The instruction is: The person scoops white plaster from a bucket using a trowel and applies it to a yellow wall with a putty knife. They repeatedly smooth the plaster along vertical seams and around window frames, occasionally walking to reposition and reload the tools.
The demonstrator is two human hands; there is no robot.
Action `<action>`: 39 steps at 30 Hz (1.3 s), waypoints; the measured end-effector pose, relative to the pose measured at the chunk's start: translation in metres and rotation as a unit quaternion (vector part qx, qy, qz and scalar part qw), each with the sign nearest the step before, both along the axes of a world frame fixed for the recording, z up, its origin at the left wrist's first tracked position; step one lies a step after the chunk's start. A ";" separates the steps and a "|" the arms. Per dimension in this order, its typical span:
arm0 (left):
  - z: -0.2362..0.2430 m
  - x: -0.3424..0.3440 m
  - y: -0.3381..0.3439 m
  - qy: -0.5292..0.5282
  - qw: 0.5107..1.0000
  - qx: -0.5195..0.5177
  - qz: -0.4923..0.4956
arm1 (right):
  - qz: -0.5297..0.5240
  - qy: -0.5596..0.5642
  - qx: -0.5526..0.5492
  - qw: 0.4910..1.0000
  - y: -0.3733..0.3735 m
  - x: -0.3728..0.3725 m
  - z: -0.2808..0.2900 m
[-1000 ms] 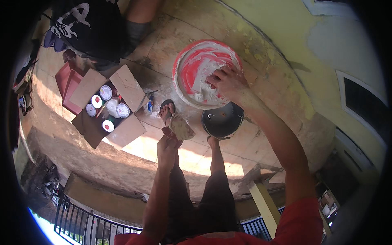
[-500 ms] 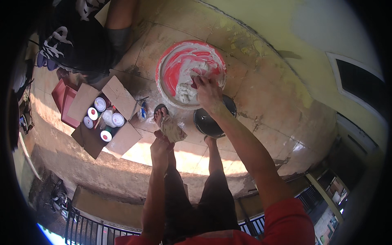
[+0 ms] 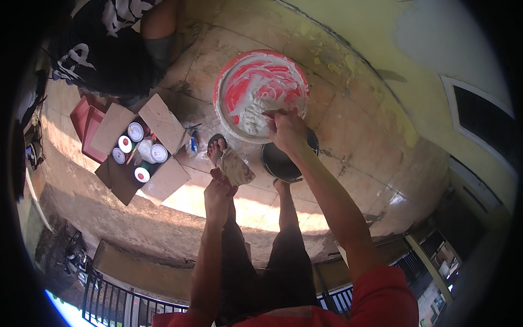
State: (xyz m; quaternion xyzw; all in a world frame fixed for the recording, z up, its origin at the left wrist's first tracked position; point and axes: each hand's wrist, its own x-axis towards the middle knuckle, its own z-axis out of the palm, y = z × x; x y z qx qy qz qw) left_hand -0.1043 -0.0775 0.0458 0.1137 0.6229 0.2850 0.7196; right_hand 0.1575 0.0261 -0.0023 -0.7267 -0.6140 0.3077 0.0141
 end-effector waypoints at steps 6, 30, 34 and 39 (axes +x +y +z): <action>-0.001 -0.005 0.002 0.001 0.999 -0.006 -0.042 | -0.044 -0.094 -0.017 0.994 0.031 0.026 -0.033; 0.002 -0.009 0.000 -0.006 1.000 0.012 0.008 | 0.068 -0.065 -0.055 0.994 0.028 -0.008 -0.018; 0.004 -0.013 0.002 -0.004 0.999 0.023 -0.022 | -0.030 -0.090 -0.022 0.995 0.045 0.010 -0.020; 0.004 -0.011 0.002 0.004 1.000 -0.022 -0.005 | 0.005 -0.082 -0.049 0.995 0.022 -0.004 -0.021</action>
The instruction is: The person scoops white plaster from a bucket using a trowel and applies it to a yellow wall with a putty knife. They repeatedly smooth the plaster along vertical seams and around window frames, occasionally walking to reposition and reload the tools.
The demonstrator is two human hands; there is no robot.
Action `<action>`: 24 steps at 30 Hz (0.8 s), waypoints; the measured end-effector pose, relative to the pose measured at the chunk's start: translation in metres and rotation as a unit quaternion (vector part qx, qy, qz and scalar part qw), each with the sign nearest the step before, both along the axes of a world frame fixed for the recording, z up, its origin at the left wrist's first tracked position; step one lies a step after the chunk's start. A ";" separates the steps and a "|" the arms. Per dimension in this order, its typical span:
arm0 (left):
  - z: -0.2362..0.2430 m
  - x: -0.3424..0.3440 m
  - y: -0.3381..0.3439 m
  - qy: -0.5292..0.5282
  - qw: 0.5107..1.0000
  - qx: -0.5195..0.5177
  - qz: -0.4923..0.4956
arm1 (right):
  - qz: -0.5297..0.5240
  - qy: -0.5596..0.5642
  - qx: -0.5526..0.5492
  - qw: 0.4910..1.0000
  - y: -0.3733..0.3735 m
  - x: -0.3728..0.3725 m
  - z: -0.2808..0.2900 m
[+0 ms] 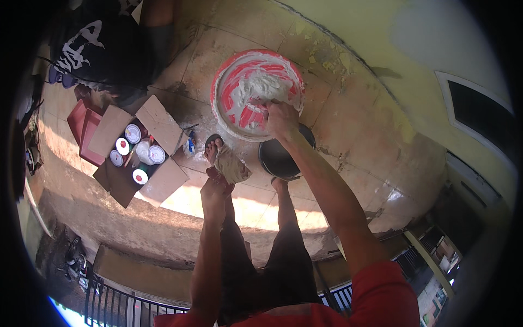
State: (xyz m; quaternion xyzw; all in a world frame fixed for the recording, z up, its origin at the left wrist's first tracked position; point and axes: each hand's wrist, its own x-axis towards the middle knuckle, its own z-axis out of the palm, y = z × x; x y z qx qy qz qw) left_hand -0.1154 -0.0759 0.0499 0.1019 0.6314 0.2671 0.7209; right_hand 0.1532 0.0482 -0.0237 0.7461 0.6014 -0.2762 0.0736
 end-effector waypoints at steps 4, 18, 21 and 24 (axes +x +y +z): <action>0.012 0.006 0.003 -0.006 0.999 0.033 -0.013 | -0.106 -0.027 0.044 0.993 0.004 0.021 0.009; -0.002 0.004 -0.005 -0.023 0.999 0.025 -0.014 | -0.018 -0.044 0.049 0.998 -0.006 -0.001 0.012; 0.001 0.005 0.001 -0.013 0.999 0.039 -0.020 | -0.024 -0.053 0.087 0.994 -0.001 0.002 0.013; 0.004 0.009 0.004 -0.008 1.000 0.017 -0.010 | 0.029 -0.053 0.139 0.988 -0.021 -0.016 0.009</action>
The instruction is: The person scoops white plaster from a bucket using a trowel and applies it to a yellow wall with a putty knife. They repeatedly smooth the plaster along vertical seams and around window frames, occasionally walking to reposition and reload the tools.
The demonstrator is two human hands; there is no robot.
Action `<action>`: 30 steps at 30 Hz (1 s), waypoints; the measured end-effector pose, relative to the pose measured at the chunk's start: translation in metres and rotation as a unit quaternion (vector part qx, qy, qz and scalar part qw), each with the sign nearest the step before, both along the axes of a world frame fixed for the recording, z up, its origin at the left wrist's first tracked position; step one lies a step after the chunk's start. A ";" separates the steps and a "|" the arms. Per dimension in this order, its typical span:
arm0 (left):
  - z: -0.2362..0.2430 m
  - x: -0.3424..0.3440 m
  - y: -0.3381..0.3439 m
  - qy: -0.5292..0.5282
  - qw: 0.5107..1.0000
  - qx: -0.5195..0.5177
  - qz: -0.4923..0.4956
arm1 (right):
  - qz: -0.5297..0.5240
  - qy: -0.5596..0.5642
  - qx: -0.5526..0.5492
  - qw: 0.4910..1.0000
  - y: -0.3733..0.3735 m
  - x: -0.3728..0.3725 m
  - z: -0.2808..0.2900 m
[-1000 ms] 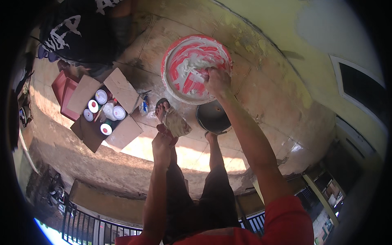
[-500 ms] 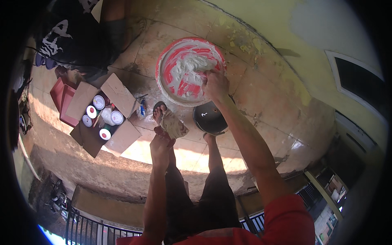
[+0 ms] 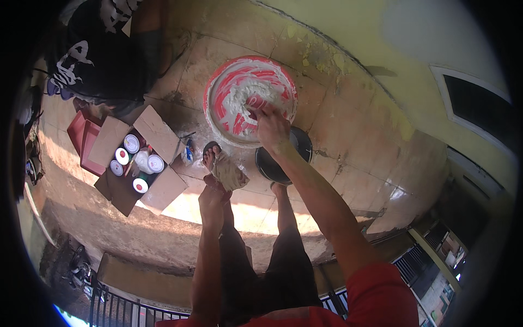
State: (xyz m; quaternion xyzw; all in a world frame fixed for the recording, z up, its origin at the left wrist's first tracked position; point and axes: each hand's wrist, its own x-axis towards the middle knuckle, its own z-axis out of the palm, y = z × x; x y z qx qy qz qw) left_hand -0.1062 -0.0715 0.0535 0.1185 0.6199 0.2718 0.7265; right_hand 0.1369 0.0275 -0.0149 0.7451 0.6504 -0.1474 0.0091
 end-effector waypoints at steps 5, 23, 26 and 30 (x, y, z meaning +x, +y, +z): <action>0.001 -0.005 -0.008 -0.022 1.000 0.020 0.001 | -0.055 -0.006 0.002 0.998 0.030 0.027 0.002; 0.002 -0.005 -0.002 0.002 1.000 0.010 -0.003 | 0.081 0.018 0.047 0.995 0.012 -0.008 -0.007; 0.001 -0.006 0.001 0.001 1.000 0.015 -0.003 | 0.129 -0.002 -0.020 0.991 -0.003 -0.003 -0.024; 0.000 -0.016 -0.004 -0.005 1.000 0.018 0.007 | 0.097 0.046 0.010 0.994 -0.011 0.004 0.005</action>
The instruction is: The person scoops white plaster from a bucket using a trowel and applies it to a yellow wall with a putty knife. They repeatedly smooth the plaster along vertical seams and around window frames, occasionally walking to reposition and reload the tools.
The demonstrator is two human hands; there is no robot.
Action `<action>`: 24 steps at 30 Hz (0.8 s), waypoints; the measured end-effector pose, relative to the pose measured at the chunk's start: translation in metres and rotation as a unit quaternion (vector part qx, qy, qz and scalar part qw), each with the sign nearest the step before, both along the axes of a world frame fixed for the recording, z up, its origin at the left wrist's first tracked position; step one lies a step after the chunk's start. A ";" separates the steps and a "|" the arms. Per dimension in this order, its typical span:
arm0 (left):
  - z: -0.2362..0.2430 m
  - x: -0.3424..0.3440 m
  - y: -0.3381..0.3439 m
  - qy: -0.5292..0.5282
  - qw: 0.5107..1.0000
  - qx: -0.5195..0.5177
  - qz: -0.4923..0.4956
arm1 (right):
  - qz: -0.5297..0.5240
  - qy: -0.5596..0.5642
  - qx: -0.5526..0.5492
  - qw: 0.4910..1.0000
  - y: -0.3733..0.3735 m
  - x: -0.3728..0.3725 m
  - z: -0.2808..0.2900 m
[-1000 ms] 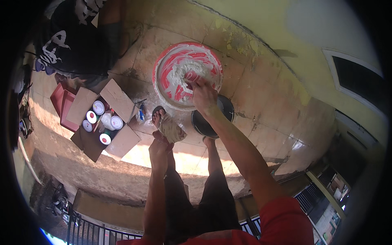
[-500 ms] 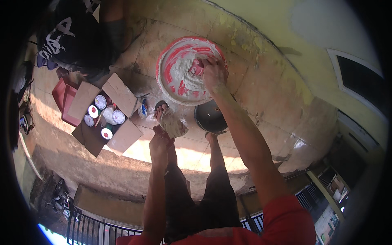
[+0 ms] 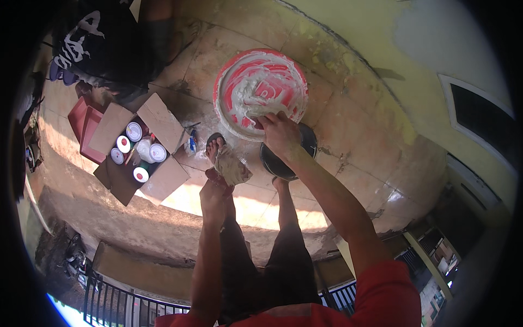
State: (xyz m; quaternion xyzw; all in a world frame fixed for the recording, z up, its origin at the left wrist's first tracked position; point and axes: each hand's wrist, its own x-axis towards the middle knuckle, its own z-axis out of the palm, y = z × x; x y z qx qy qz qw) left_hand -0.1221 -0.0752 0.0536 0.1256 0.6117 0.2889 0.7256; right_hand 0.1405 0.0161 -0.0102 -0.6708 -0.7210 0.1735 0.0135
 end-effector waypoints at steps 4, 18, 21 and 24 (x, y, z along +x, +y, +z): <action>-0.006 0.005 0.000 -0.018 1.000 0.004 0.005 | -0.044 -0.017 -0.084 0.995 0.019 0.010 -0.010; -0.004 0.008 0.001 -0.016 1.000 -0.002 0.024 | -0.142 -0.019 -0.113 0.983 0.022 0.007 -0.004; -0.007 0.013 -0.002 -0.037 0.998 0.002 0.041 | -0.156 -0.019 -0.087 0.984 0.023 0.001 -0.003; -0.009 0.015 -0.003 -0.035 0.999 0.013 0.025 | -0.157 0.009 -0.082 0.984 0.029 0.001 0.000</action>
